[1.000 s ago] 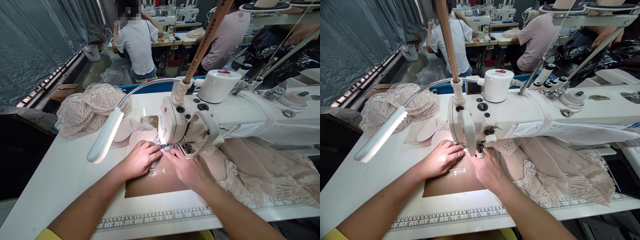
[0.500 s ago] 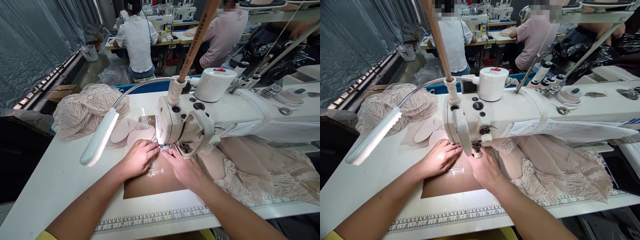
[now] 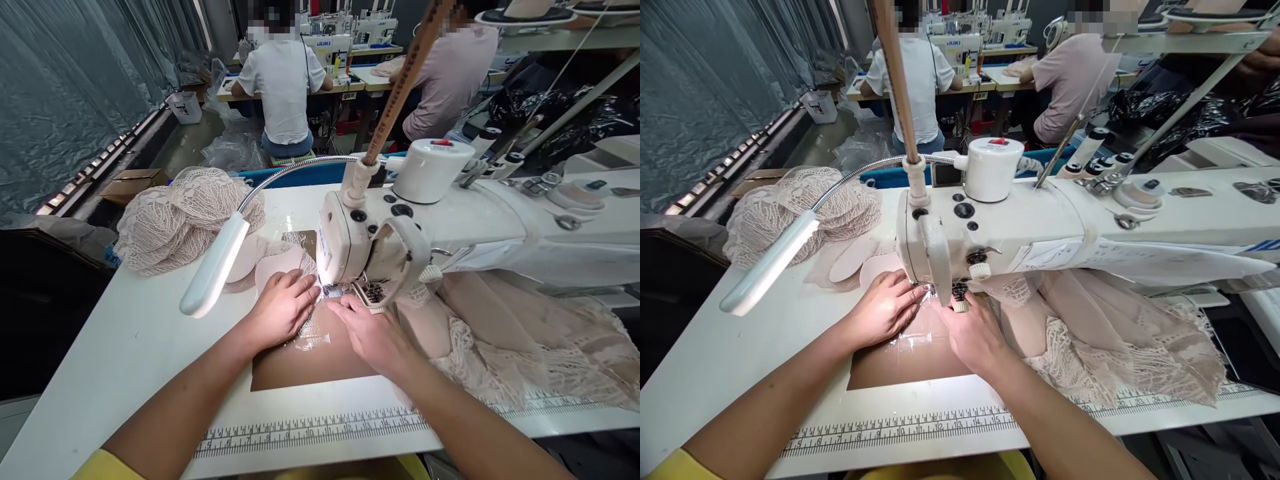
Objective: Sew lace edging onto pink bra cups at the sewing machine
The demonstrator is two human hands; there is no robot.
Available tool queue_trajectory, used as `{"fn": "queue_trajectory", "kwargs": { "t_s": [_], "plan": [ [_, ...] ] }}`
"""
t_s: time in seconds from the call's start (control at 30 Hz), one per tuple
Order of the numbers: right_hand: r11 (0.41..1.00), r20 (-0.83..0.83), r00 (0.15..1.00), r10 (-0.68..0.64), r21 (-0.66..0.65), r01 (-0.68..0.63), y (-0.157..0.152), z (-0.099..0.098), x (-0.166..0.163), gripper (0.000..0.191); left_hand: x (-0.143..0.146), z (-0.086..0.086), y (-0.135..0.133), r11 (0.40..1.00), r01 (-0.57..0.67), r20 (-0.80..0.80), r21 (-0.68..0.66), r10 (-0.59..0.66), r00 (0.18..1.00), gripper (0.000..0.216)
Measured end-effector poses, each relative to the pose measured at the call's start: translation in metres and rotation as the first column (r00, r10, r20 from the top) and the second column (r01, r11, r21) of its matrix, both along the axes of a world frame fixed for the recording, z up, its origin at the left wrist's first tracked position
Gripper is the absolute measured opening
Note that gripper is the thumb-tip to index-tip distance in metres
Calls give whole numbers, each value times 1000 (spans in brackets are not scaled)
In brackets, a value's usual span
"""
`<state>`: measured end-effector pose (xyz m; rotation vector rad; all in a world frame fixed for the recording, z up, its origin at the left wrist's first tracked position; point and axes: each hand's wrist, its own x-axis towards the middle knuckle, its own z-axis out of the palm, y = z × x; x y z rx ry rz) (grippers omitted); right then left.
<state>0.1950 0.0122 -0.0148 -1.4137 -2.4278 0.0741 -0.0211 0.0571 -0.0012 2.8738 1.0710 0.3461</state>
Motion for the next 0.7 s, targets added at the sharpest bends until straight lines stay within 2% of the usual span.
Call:
{"fn": "queue_trajectory", "kwargs": {
  "t_s": [0.17, 0.33, 0.4, 0.53, 0.6, 0.7],
  "plan": [
    [1000, -20, 1000, -12, 9, 13, -1, 0, 1, 44, 2, 18, -14, 991, -133, -164, -25, 128, 978, 35],
    [1000, -17, 999, -29, 11, 29, -1, 0, 3, 38, 2, 33, -25, 974, -172, -255, -150, 130, 958, 37],
    [1000, -18, 1000, -22, -9, 22, -2, 1, 4, 42, 2, 34, -25, 974, -141, -219, -179, 100, 971, 38],
    [999, -36, 999, 7, -31, -8, -3, 4, 5, 47, 6, 29, -26, 978, 3, -44, -210, -13, 999, 30],
    [998, -49, 998, 37, -43, -39, -3, 5, 5, 44, 8, 23, -28, 976, 51, 11, -211, -50, 999, 28],
    [995, -55, 995, 82, -52, -85, -3, 4, 5, 34, 11, 15, -31, 980, 57, 13, -191, -55, 998, 32]
  ]
}}
